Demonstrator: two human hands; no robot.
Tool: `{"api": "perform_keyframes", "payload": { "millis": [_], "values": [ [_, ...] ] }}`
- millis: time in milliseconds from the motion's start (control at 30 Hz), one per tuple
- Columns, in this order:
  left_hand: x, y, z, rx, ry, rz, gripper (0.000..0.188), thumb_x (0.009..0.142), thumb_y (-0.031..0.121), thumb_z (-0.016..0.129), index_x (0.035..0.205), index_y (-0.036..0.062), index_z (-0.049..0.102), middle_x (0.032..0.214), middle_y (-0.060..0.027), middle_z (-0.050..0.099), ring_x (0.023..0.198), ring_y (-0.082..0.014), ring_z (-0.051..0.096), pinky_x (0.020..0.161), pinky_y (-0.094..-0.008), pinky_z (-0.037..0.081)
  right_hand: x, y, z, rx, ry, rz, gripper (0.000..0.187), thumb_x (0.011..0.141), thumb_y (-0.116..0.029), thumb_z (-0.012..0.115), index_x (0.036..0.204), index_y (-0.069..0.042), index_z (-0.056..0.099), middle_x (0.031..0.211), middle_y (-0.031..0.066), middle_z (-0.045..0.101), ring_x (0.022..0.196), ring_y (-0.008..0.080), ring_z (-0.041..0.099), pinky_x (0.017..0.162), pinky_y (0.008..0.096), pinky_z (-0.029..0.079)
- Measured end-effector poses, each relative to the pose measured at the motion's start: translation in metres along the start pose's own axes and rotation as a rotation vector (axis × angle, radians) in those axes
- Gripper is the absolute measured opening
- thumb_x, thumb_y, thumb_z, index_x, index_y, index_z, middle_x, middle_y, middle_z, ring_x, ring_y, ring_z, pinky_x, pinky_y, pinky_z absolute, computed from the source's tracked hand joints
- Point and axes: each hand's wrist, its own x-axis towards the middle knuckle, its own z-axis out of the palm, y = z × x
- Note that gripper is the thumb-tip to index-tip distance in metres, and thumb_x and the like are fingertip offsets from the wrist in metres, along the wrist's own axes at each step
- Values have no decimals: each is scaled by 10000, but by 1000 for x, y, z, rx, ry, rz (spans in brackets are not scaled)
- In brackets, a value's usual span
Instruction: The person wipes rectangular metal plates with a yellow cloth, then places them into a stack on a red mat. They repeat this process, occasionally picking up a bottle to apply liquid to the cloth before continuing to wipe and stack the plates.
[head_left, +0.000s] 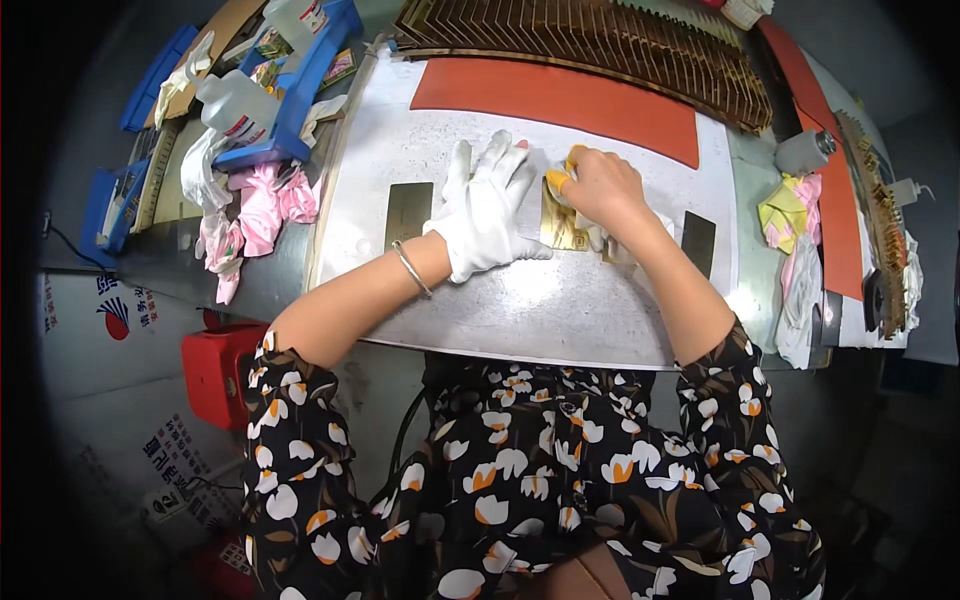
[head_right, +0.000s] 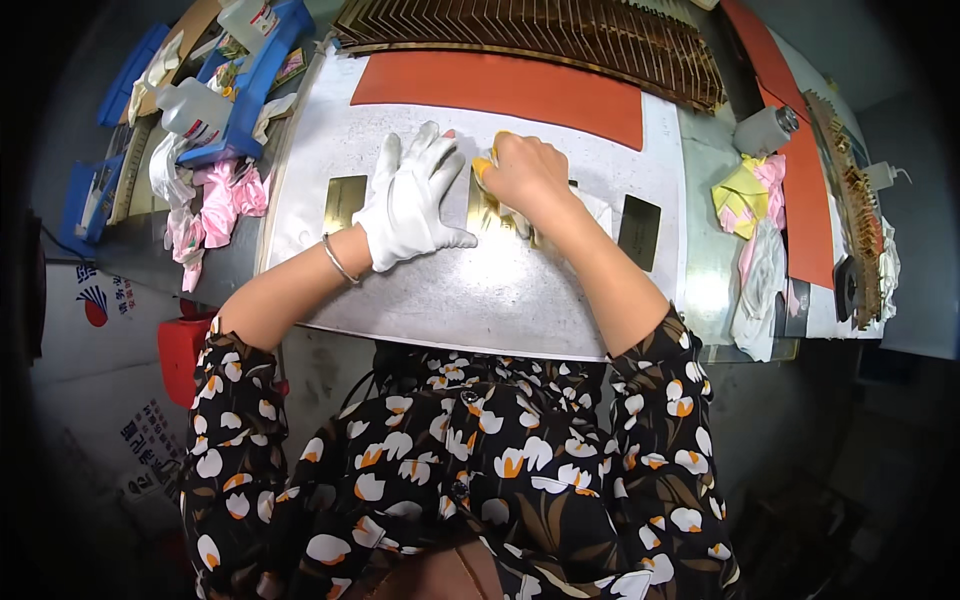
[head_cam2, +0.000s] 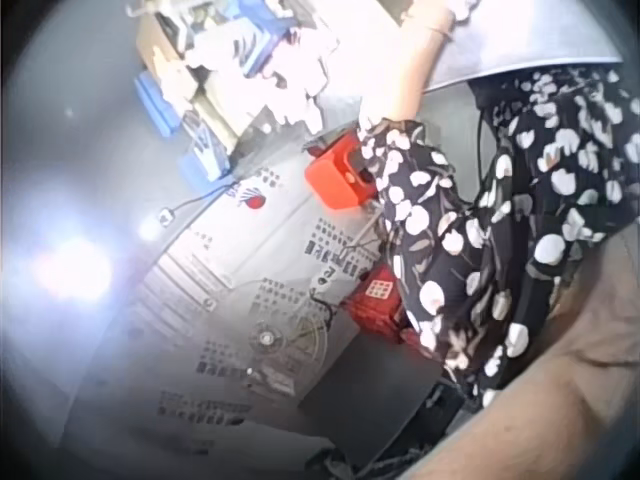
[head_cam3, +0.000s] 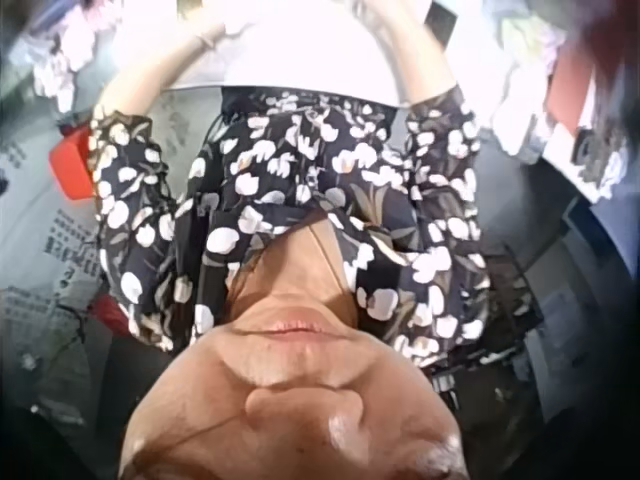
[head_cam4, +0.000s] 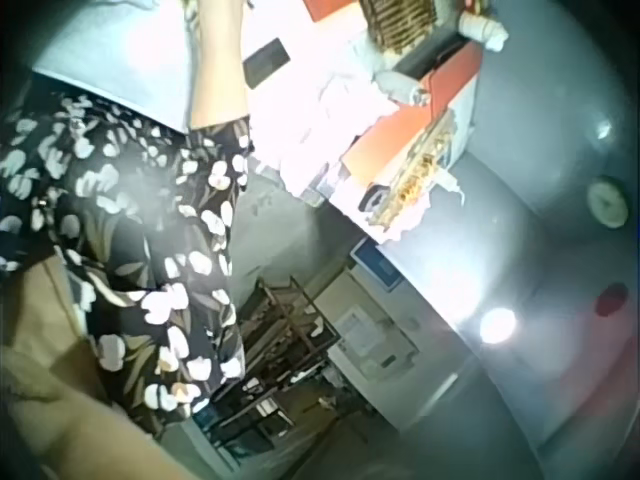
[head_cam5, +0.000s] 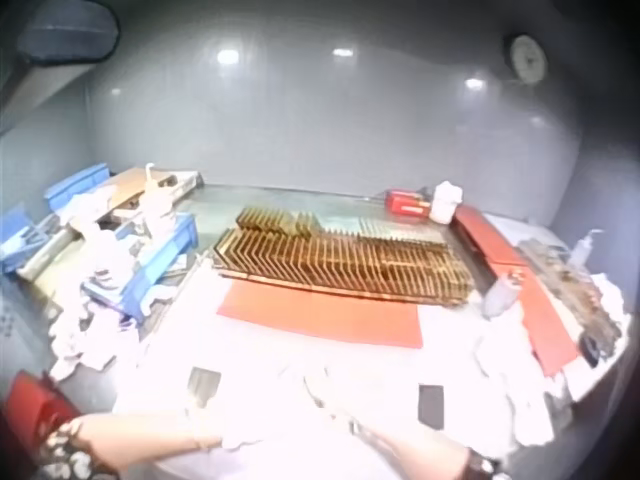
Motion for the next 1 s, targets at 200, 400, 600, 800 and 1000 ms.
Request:
{"api": "perform_keyframes", "payload": {
  "millis": [200,400,600,800,1000],
  "values": [
    [1,-2,3,-65,12,-57,954,596,581,696,1331,43,414,1441,-163,268,1361,-353,178,1060,-594,142,10,-8,14,-15,-34,76,282,753,-230,613,855,33,636,761,234,639,768,368,631,701,448,483],
    [3,-6,9,-22,-11,45,938,652,627,626,1348,44,389,1457,-120,253,1366,-360,152,1034,-638,139,-28,-18,17,-14,-57,44,270,762,-222,611,785,47,593,735,247,628,717,389,632,664,465,505],
    [12,-11,-3,56,-140,166,978,651,651,608,1365,30,361,1476,-140,214,1386,-340,111,1054,-625,103,-59,-21,22,-31,-51,27,269,755,-212,611,800,52,584,704,249,622,688,398,629,653,469,504],
    [8,-31,-25,-96,-226,137,1120,531,634,714,1376,19,311,1455,-203,226,1380,-357,127,1092,-558,103,-93,-27,10,-31,-163,-15,288,775,-267,601,829,16,591,691,240,623,652,395,622,633,478,484],
    [-44,-74,-28,-85,-5,-25,1002,520,599,745,1266,-5,456,1388,-216,330,1347,-380,213,1060,-600,134,-38,-66,-19,31,-110,-71,319,778,-296,609,848,16,617,702,222,621,714,380,613,655,455,463]
  ]
}}
